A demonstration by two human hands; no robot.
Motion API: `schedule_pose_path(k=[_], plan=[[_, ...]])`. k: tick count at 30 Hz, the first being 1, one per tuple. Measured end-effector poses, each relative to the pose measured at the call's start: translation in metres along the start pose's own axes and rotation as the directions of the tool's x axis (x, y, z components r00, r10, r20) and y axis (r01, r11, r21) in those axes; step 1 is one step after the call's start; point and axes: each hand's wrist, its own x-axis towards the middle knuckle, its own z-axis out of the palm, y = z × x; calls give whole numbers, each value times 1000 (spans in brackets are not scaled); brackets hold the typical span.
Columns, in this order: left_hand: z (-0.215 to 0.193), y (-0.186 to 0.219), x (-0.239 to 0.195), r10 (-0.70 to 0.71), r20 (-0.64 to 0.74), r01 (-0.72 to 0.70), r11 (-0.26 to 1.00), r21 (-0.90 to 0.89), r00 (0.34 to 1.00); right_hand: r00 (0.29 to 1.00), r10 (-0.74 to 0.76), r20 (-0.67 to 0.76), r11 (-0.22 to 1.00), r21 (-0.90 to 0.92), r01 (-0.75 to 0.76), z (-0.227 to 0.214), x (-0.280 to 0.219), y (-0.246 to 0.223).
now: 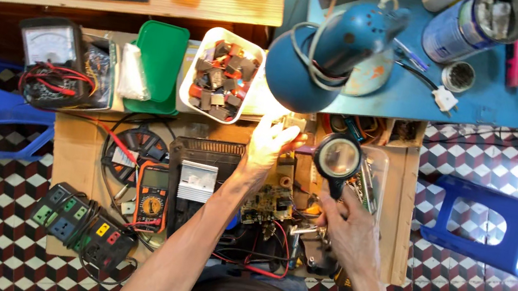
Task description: The person organizes small electronic components on a workbench, then uses a magnifying glass to inspect several small black rectangular parts. They test one component with a multimeter and place it on the bench. The task involves sorting, inspecting, and testing electronic components.
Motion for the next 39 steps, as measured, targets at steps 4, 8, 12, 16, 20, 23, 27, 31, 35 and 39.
schedule_pose_path(k=[4,8,12,16,20,23,27,31,35,39], plan=[[20,-9,16,38,68,-46,991,125,997,996,62,-65,998,28,-60,-16,5,5],[41,-5,39,139,-6,-138,984,111,990,997,36,-75,977,213,-19,-27,11,6],[60,5,63,229,-28,-223,965,138,973,997,30,-74,963,269,-9,-38,11,12],[58,13,68,292,-40,-277,937,214,956,997,52,-64,969,246,-34,-42,13,17],[39,5,42,332,-17,-298,866,402,943,993,105,-50,963,253,-89,-47,11,26],[7,8,10,431,66,-342,603,721,900,998,32,-54,966,259,-17,-43,12,22],[-32,13,-7,679,-101,-355,498,791,728,1000,25,2,980,198,-25,-30,8,26],[-86,46,-20,556,-328,-161,656,737,764,997,41,70,976,211,-55,-13,4,18],[-90,43,-27,361,-311,-49,719,693,879,998,29,48,971,235,-39,-4,1,12],[-41,8,-30,198,-244,-53,866,497,949,1000,8,6,950,312,-10,-5,3,14]])
